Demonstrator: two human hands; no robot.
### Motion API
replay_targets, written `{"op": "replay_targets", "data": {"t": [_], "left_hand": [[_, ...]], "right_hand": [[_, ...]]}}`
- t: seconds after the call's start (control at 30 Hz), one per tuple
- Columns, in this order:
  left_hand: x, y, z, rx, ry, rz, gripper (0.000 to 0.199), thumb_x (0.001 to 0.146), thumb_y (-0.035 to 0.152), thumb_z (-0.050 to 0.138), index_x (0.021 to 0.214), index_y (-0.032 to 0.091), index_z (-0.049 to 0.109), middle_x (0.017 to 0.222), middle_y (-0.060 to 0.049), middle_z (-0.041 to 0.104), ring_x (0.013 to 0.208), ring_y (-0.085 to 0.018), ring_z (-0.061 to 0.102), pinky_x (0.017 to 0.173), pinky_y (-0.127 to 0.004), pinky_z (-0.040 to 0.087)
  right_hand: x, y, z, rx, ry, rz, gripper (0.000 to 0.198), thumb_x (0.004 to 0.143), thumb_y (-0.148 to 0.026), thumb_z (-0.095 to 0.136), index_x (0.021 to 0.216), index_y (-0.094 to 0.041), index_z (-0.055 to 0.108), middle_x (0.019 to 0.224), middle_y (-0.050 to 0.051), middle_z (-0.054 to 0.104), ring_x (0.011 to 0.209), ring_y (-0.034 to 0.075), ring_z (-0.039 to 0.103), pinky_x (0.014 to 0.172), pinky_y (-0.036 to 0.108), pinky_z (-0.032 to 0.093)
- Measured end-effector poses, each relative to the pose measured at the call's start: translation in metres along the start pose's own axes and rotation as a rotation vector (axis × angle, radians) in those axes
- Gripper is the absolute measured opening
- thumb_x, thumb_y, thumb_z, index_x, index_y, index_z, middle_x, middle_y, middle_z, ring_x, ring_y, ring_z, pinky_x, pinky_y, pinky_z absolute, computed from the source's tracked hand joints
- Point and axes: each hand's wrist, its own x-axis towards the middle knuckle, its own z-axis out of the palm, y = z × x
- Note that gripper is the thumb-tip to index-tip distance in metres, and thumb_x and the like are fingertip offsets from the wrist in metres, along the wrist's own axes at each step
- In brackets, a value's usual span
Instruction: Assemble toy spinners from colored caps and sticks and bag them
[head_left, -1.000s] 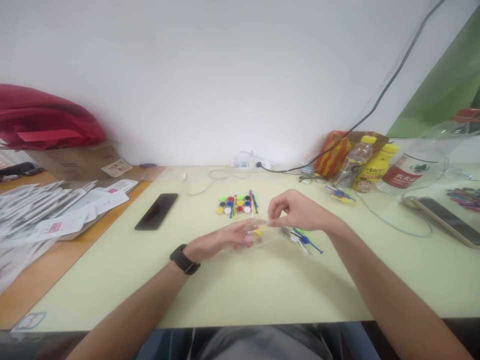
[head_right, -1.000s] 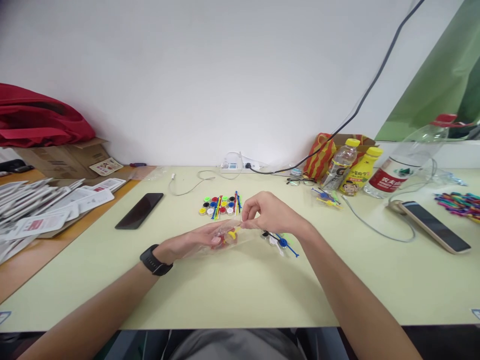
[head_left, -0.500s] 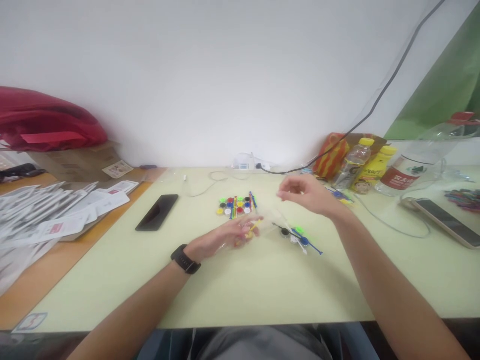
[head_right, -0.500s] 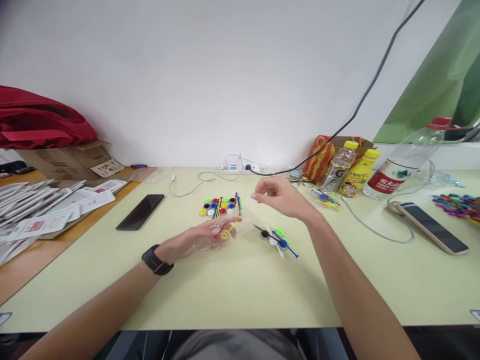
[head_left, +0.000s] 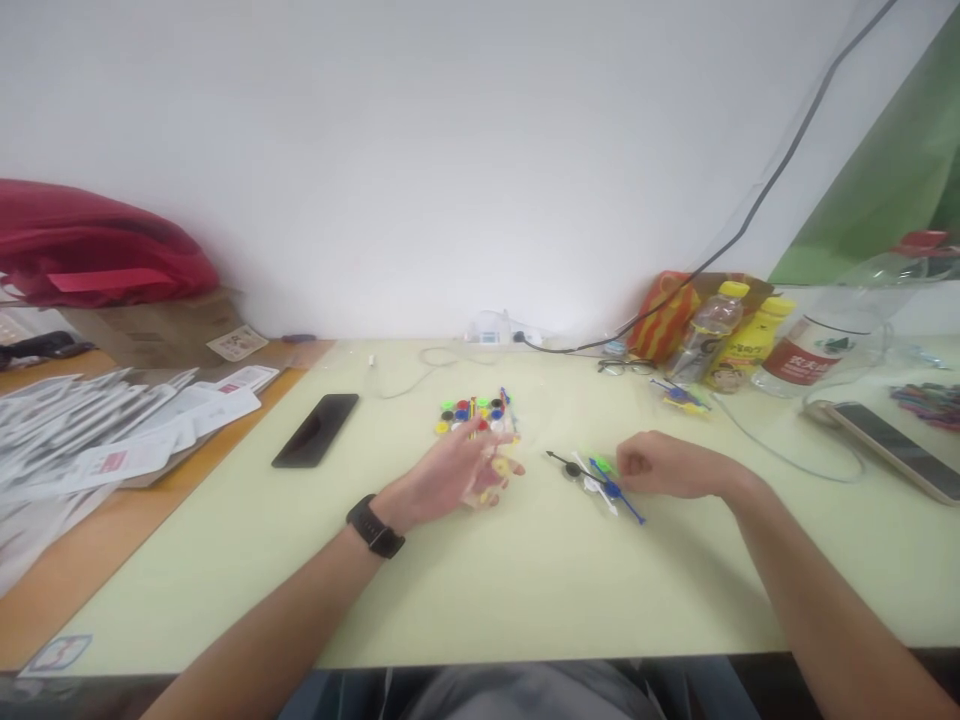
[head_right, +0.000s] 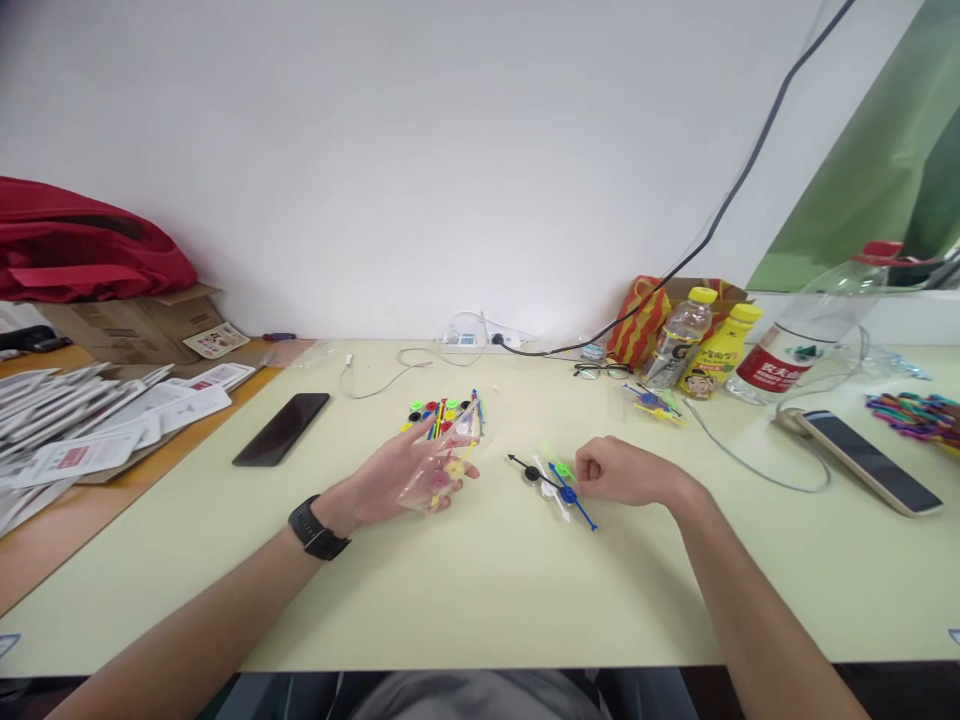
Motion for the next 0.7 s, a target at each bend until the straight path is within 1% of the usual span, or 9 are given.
{"op": "replay_targets", "data": {"t": [0.07,0.13,0.2,0.27,0.33,0.4,0.53,0.6,0.7], "left_hand": [[0.003,-0.002,-0.001,0.008,0.023,0.027,0.043,0.093,0.058,0.060,0.112,0.019,0.064,0.100,-0.012,0.069,0.071,-0.017,0.059,0.063,-0.029,0.045],[0.005,-0.005,-0.002,0.030,0.053,0.070,0.034,0.093,0.051,0.064,0.101,0.018,0.065,0.089,-0.009,0.067,0.073,-0.018,0.060,0.064,-0.028,0.047],[0.006,-0.008,-0.003,0.058,0.071,0.106,0.032,0.094,0.050,0.065,0.090,0.018,0.063,0.076,-0.005,0.061,0.072,-0.017,0.060,0.063,-0.028,0.047],[0.006,-0.009,-0.004,0.086,0.080,0.124,0.034,0.094,0.050,0.065,0.087,0.017,0.062,0.072,-0.003,0.058,0.068,-0.016,0.058,0.062,-0.027,0.047],[0.006,-0.010,-0.004,0.107,0.091,0.126,0.034,0.094,0.050,0.066,0.093,0.017,0.063,0.077,-0.004,0.061,0.069,-0.015,0.060,0.063,-0.026,0.048],[0.005,-0.011,-0.004,0.120,0.105,0.138,0.034,0.093,0.049,0.068,0.100,0.016,0.063,0.089,-0.006,0.066,0.077,-0.016,0.065,0.069,-0.028,0.051],[0.005,-0.015,-0.004,0.203,0.139,0.174,0.041,0.085,0.039,0.080,0.115,0.018,0.062,0.109,-0.011,0.069,0.091,-0.019,0.069,0.082,-0.032,0.053],[0.006,-0.018,-0.004,0.296,0.180,0.226,0.051,0.082,0.038,0.083,0.123,0.020,0.059,0.105,-0.009,0.071,0.090,-0.019,0.070,0.080,-0.032,0.053],[0.011,-0.024,-0.005,0.438,0.244,0.330,0.051,0.080,0.041,0.084,0.120,0.019,0.061,0.094,-0.007,0.072,0.085,-0.020,0.070,0.076,-0.032,0.054]], "right_hand": [[0.001,-0.003,0.001,-0.017,0.005,-0.014,0.017,0.081,-0.033,0.062,0.069,-0.020,0.062,0.070,0.001,0.066,0.062,0.016,0.056,0.054,0.027,0.040],[0.002,-0.004,0.000,-0.024,0.022,-0.015,0.015,0.081,-0.031,0.062,0.070,-0.020,0.063,0.072,0.002,0.067,0.063,0.017,0.058,0.056,0.028,0.041],[0.004,-0.004,-0.003,-0.034,0.060,-0.021,0.015,0.082,-0.031,0.061,0.072,-0.021,0.064,0.074,0.003,0.069,0.065,0.018,0.060,0.058,0.029,0.043],[0.005,-0.003,-0.009,-0.049,0.135,-0.039,0.016,0.084,-0.031,0.060,0.072,-0.021,0.064,0.075,0.004,0.070,0.067,0.020,0.062,0.060,0.030,0.045],[0.004,-0.004,-0.018,-0.060,0.263,-0.055,0.017,0.086,-0.032,0.059,0.075,-0.021,0.066,0.077,0.005,0.072,0.070,0.021,0.064,0.063,0.032,0.046],[0.003,-0.008,-0.031,-0.058,0.428,-0.050,0.018,0.088,-0.034,0.060,0.078,-0.021,0.068,0.079,0.005,0.073,0.071,0.022,0.065,0.063,0.032,0.047],[0.001,-0.028,-0.058,0.024,0.710,-0.053,0.023,0.091,-0.041,0.061,0.085,-0.021,0.072,0.082,0.006,0.075,0.072,0.023,0.067,0.063,0.034,0.048],[0.002,-0.044,-0.069,0.085,0.807,-0.107,0.021,0.091,-0.040,0.063,0.090,-0.022,0.074,0.084,0.007,0.075,0.072,0.023,0.067,0.062,0.034,0.049],[0.006,-0.071,-0.080,0.202,0.887,-0.232,0.017,0.090,-0.035,0.066,0.099,-0.023,0.073,0.081,0.006,0.071,0.071,0.022,0.066,0.060,0.033,0.050]]}}
